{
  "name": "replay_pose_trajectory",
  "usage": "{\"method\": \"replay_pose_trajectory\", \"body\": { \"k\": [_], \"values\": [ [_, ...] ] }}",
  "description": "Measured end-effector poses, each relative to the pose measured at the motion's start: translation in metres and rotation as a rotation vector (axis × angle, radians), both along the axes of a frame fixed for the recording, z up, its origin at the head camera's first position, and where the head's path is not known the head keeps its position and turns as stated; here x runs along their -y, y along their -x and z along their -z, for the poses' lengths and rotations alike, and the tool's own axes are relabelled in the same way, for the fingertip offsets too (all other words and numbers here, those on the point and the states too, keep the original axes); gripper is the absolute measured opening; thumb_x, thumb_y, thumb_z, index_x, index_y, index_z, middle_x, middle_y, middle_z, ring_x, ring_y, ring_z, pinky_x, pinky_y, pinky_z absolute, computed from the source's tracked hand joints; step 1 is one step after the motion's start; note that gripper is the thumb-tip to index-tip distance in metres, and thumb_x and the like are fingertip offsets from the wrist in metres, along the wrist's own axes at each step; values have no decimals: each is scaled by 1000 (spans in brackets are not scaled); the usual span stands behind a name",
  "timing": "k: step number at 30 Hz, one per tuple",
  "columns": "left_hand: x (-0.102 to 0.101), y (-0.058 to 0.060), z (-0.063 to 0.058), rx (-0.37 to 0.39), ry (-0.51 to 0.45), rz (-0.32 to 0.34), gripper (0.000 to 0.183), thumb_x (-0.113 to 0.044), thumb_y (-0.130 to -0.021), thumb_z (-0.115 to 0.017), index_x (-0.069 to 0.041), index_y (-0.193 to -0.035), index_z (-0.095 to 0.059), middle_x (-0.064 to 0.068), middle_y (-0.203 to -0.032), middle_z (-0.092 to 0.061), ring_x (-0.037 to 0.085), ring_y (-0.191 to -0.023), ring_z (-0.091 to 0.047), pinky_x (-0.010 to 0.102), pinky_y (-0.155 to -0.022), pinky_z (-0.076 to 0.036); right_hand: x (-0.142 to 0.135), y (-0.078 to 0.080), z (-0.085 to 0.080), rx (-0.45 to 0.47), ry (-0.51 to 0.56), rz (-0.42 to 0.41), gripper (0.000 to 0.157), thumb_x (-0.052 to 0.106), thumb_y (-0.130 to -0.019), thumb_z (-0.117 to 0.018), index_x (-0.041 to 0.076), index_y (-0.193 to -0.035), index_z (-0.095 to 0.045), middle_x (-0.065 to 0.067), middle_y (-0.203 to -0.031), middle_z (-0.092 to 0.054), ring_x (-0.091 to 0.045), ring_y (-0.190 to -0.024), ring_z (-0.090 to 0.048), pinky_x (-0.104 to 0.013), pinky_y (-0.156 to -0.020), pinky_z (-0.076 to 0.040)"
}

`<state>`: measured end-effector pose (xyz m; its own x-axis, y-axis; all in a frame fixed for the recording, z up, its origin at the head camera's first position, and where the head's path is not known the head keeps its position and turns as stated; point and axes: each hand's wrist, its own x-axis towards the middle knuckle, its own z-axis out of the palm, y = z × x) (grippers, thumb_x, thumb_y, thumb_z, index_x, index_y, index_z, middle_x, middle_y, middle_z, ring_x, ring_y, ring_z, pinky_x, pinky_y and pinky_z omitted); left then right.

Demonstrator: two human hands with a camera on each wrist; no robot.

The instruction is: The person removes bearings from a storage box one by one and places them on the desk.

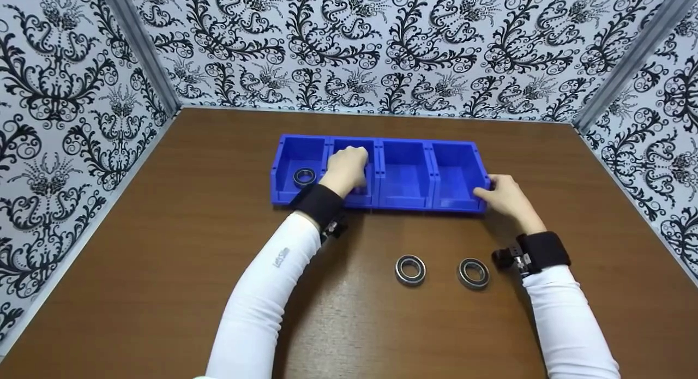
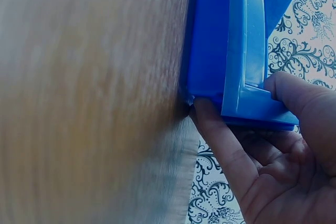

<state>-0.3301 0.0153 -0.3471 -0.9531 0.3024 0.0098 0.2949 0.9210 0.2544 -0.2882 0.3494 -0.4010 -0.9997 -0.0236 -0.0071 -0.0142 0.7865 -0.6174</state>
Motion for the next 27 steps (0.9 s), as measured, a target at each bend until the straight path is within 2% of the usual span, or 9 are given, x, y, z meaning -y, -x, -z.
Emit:
{"method": "replay_pose_trajectory", "body": {
  "k": [5,13,20,27],
  "values": [
    [0,-2,-5,6,0,6,16,-5,-82,-74,-6,-99,-72,17,-118,-75,37,-109,-73,52,-90,-61,0,0,0,-2,12,-4,44,13,-95,-60,-18,-126,-60,-18,-93,-74,1,-65,-55,-16,-59,-45],
    [2,-4,-10,2,1,4,22,-5,-82,-74,-6,-104,-75,17,-122,-75,38,-112,-72,52,-92,-61,0,-1,-1,-3,-5,0,45,14,-95,-60,-17,-127,-60,-22,-98,-74,-1,-67,-57,-15,-62,-46],
    [3,-4,-11,-11,-6,8,23,-5,-83,-73,-6,-105,-76,19,-122,-75,40,-111,-72,54,-91,-60,0,-1,-1,-12,15,-12,42,12,-94,-59,-17,-124,-61,-7,-82,-71,0,-62,-54,-18,-56,-44],
    [4,-6,-13,-17,-7,7,24,-4,-82,-73,-6,-106,-75,19,-122,-74,41,-111,-72,54,-91,-61,0,0,-1,-8,16,-7,42,11,-94,-60,-17,-126,-61,-7,-82,-71,0,-61,-55,-18,-55,-45]
  ]
}}
